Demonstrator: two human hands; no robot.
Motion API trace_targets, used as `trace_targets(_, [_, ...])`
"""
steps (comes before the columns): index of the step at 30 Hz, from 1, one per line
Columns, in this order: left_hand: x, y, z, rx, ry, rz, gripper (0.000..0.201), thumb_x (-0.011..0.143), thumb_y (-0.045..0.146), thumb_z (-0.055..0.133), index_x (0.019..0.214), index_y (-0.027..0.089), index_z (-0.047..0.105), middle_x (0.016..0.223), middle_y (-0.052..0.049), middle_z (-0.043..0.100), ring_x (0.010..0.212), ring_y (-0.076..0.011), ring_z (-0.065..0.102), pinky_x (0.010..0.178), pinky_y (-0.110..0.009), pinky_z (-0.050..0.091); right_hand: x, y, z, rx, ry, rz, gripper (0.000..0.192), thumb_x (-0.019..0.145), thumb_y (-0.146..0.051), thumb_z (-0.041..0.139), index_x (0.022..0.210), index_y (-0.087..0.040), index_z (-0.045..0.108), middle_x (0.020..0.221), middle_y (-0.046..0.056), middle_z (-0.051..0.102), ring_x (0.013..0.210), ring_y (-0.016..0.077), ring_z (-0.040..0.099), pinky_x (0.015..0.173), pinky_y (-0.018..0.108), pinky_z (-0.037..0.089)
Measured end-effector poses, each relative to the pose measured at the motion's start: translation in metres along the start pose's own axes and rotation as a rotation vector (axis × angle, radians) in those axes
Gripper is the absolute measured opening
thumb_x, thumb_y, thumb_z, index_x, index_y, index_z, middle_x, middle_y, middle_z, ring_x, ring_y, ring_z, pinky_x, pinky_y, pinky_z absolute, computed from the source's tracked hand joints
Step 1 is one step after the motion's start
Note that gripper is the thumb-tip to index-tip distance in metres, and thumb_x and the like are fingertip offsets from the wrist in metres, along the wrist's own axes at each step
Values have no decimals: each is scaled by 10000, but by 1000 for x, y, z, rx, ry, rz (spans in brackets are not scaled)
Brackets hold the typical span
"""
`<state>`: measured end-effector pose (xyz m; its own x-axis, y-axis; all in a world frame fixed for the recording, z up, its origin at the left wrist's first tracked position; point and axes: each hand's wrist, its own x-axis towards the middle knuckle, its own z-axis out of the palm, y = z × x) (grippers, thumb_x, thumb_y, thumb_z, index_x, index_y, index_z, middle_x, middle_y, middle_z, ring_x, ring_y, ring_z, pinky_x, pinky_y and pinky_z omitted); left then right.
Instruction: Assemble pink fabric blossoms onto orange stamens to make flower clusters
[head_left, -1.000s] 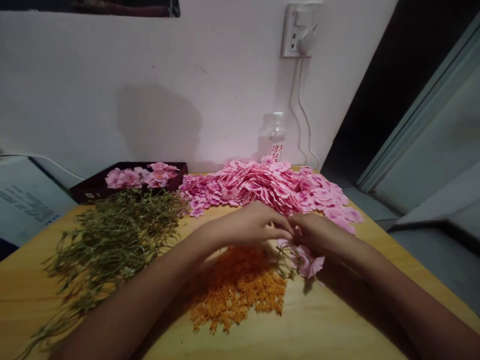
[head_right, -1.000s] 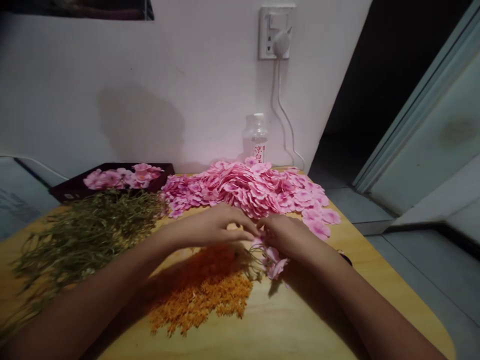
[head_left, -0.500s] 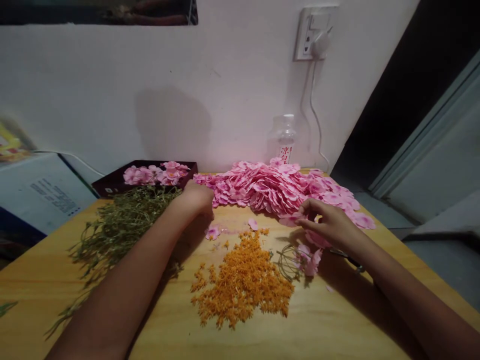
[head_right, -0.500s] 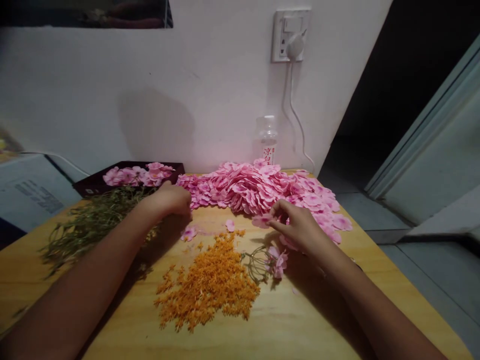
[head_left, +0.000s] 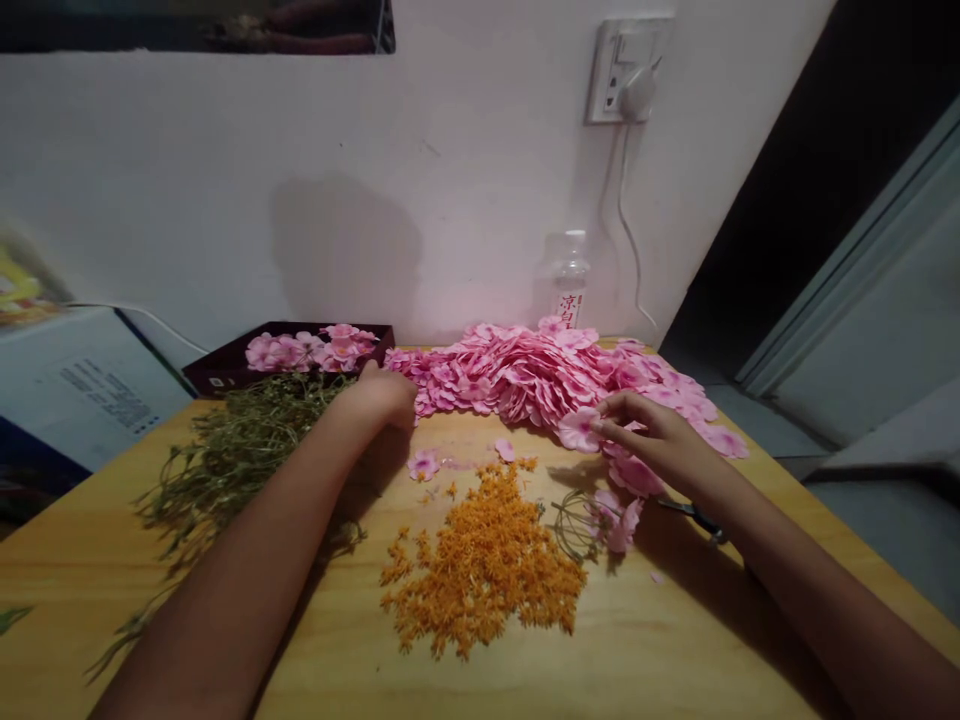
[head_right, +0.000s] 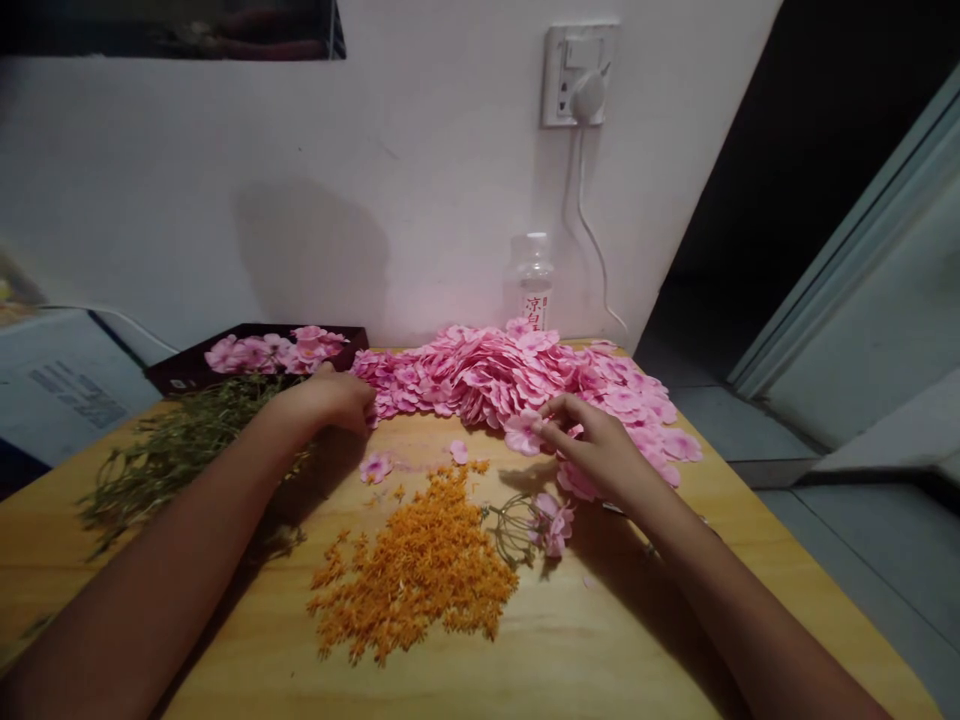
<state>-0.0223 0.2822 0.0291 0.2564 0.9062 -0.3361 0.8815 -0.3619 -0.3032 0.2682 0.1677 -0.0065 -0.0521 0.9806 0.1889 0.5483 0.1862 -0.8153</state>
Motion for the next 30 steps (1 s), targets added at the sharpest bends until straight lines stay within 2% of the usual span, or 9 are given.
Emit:
trace_targets(5, [0, 3, 5, 1, 33, 37, 303, 610, 291, 650, 872, 153, 715, 913, -158, 716, 879, -315, 632, 860, -408, 409, 1, -2, 0, 46, 12, -20, 292, 775, -485, 608, 808, -194, 614, 816, 46, 637, 758, 187, 585, 646, 286, 463])
trace_targets(10, [6, 5, 10, -6, 100, 58, 216, 644, 262, 614, 779, 129, 718, 863, -186, 711, 853, -340, 631, 860, -442, 386, 2, -3, 2, 175, 51, 53, 319, 719, -491, 669, 762, -181, 606, 762, 41, 624, 694, 163, 569, 633, 286, 463])
trace_targets(14, [-6, 0, -5, -25, 215, 113, 232, 717, 273, 546, 812, 125, 696, 871, -180, 703, 852, -320, 622, 852, -421, 370, 3, -4, 4, 305, 123, 63, 342, 628, -433, 762, 773, -192, 567, 758, 18, 620, 701, 156, 593, 609, 271, 480])
trace_targets(17, [-25, 2, -23, -82, 360, 176, 272, 822, 291, 431, 887, 148, 653, 929, -141, 687, 899, -271, 598, 849, -377, 368, 2, -4, 4, 293, 138, 4, 285, 660, -401, 744, 773, -196, 583, 764, 13, 634, 720, 161, 608, 647, 286, 491])
trace_targets(19, [-37, 13, -32, -349, 524, 336, 269, 846, 339, 441, 954, 163, 614, 960, -107, 674, 886, -226, 593, 809, -332, 397, 1, -4, 5, 229, 116, -22, 214, 726, -389, 686, 791, -191, 636, 818, 39, 668, 763, 179, 622, 699, 317, 498])
trace_targets(20, [-42, 21, -35, -532, 547, 433, 270, 844, 358, 466, 1001, 177, 591, 986, -90, 667, 877, -204, 595, 776, -307, 418, -1, -5, 5, 193, 107, -39, 195, 754, -378, 657, 811, -191, 665, 860, 53, 685, 803, 194, 629, 733, 337, 499])
trace_targets(23, [-51, 52, -37, -996, 476, 704, 273, 790, 330, 578, 1013, 177, 541, 1013, -76, 651, 875, -171, 611, 732, -273, 464, -5, -13, 6, 117, 155, -119, 187, 797, -348, 615, 883, -213, 711, 966, 65, 703, 933, 226, 625, 820, 371, 490])
trace_targets(26, [-51, 78, -32, -1323, 313, 764, 268, 759, 252, 623, 979, 165, 498, 862, -46, 653, 772, -147, 635, 680, -268, 493, -10, -25, 7, 121, 244, -169, 195, 808, -372, 614, 907, -241, 720, 1001, 55, 698, 1002, 232, 610, 844, 363, 494])
trace_targets(30, [-48, 93, -26, -1431, 231, 747, 273, 737, 191, 644, 965, 170, 496, 784, -22, 658, 740, -138, 649, 654, -252, 489, -15, -34, 9, 212, 229, -172, 193, 777, -385, 658, 903, -250, 714, 1012, 46, 695, 1000, 224, 617, 841, 350, 510])
